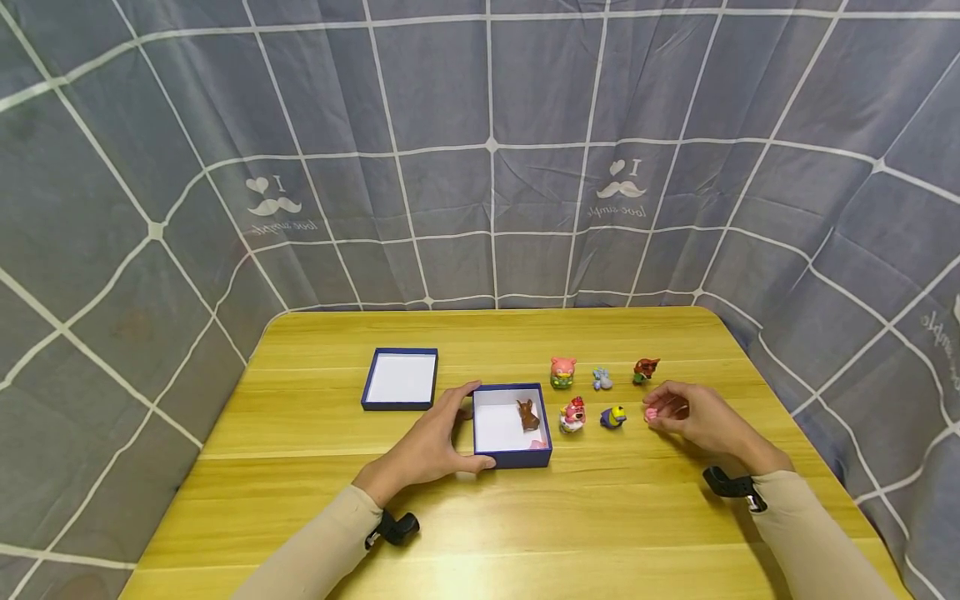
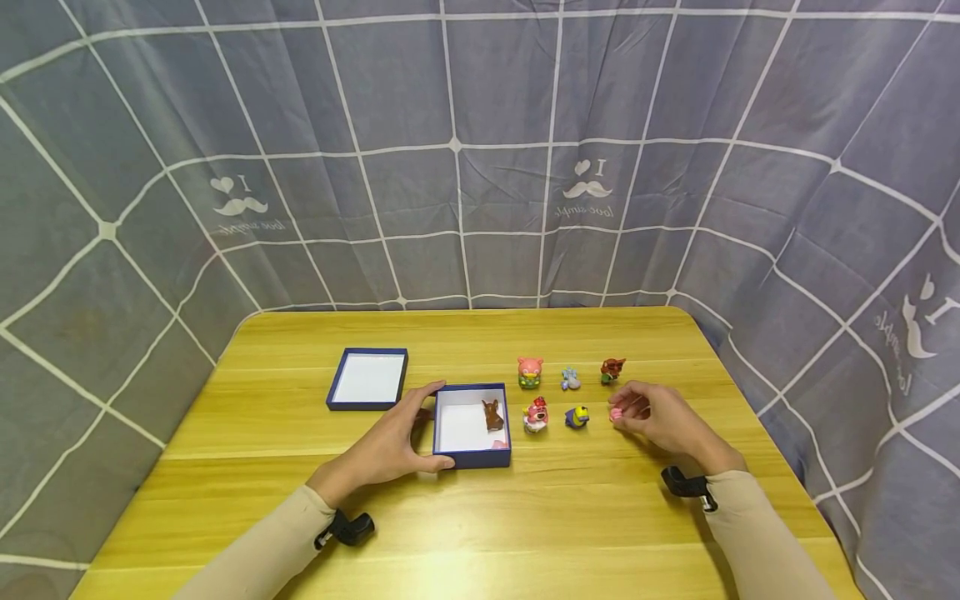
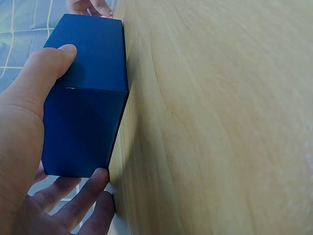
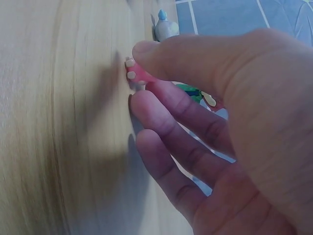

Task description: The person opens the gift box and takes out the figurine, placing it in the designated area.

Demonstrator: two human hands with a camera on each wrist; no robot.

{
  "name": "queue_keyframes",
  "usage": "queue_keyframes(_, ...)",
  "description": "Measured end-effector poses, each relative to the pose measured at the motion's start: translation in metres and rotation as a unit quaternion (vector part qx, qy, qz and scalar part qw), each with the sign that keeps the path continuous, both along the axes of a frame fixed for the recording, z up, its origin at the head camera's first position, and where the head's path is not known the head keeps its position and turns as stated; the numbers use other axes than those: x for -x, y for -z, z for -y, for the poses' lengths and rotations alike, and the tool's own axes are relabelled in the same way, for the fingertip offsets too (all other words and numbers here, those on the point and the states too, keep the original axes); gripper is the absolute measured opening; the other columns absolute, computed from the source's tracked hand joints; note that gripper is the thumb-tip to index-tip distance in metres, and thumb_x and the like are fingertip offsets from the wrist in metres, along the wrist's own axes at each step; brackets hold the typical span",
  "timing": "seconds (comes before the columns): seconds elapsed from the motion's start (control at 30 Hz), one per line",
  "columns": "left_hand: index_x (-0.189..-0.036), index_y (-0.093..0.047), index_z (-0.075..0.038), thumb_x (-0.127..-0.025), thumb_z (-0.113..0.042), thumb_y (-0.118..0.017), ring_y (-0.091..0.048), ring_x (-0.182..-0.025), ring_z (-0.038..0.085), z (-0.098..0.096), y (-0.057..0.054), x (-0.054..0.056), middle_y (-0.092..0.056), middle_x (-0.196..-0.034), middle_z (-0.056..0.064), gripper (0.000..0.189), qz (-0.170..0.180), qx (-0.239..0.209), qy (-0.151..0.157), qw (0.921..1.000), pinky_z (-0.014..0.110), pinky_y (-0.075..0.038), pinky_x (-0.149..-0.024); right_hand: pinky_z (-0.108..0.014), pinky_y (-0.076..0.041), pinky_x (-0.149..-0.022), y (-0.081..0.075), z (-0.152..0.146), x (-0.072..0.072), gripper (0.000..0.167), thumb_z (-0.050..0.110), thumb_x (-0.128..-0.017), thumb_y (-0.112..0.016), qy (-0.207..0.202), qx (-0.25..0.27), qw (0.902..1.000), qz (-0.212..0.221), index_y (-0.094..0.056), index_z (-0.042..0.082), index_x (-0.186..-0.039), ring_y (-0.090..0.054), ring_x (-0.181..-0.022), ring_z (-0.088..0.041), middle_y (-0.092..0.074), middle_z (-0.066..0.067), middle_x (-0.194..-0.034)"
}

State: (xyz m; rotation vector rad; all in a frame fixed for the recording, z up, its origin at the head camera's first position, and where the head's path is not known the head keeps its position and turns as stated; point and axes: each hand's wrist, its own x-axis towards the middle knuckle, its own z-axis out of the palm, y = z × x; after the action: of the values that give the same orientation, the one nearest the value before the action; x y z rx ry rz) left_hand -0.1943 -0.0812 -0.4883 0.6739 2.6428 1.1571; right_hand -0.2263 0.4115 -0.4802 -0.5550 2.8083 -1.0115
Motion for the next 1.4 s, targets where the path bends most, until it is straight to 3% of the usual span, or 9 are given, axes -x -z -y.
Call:
queue_keyframes(0.33, -0.185, -0.029, -0.025, -0.089, -0.057, -0.101, -0.062, -0.155, 0.030, 0.000, 0.000, -0.001, -0.045, -0.182, 0.013, 0.125, 0.003, -0.004, 0.000, 1.0000, 0.060, -0.051, -0.131, -0.023, -0.066, -0.085, -0.004, 0.000, -0.003, 0.024, 0.015, -0.103, -0.092, 0.013, -0.005, 0.9998, -0.014, -0.083, 0.005, -0.124, -0.074, -0.092, 0.000, -0.086, -0.001, -0.109)
queue_keyframes(0.67, -0.185, -0.029, -0.025, -0.089, -0.056, -0.101, -0.063, -0.155, 0.031, 0.000, 0.000, -0.002, -0.046, -0.181, 0.014, 0.124, 0.005, -0.006, 0.000, 1.0000, 0.060, -0.051, -0.131, -0.025, -0.065, -0.086, -0.021, 0.004, -0.006, 0.027, 0.011, -0.104, -0.090, 0.043, -0.024, 0.9973, -0.055, -0.083, 0.007, -0.130, -0.074, -0.098, -0.002, -0.086, -0.009, -0.119)
queue_keyframes(0.97, -0.185, -0.029, -0.026, -0.089, -0.057, -0.101, -0.063, -0.154, 0.030, 0.001, 0.000, -0.002, -0.046, -0.182, 0.014, 0.124, 0.007, -0.001, -0.002, 1.0000, 0.059, -0.051, -0.132, -0.033, -0.067, -0.080, -0.034, 0.013, -0.007, 0.031, 0.002, -0.095, -0.095, 0.001, -0.031, 0.9856, -0.166, -0.085, 0.008, -0.124, -0.081, -0.095, -0.022, -0.087, -0.009, -0.114)
queue_keyframes(1.1, -0.185, -0.030, -0.023, -0.089, -0.057, -0.101, -0.063, -0.154, 0.031, 0.001, -0.001, -0.002, -0.045, -0.182, 0.014, 0.125, 0.008, -0.001, -0.002, 1.0000, 0.060, -0.052, -0.131, -0.035, -0.067, -0.079, -0.041, 0.021, -0.008, 0.032, 0.001, -0.093, -0.096, -0.016, -0.039, 0.9768, -0.210, -0.086, 0.009, -0.121, -0.081, -0.094, -0.024, -0.088, -0.007, -0.112)
queue_keyframes(1.4, -0.185, -0.029, -0.023, -0.089, -0.058, -0.101, -0.061, -0.157, 0.033, 0.000, -0.001, -0.001, -0.044, -0.183, 0.014, 0.125, 0.008, 0.001, -0.004, 1.0000, 0.062, -0.050, -0.133, -0.041, -0.070, -0.081, -0.056, 0.042, -0.008, 0.032, 0.005, -0.092, -0.098, -0.044, -0.056, 0.9674, -0.243, -0.085, 0.011, -0.121, -0.081, -0.096, -0.026, -0.087, -0.003, -0.112)
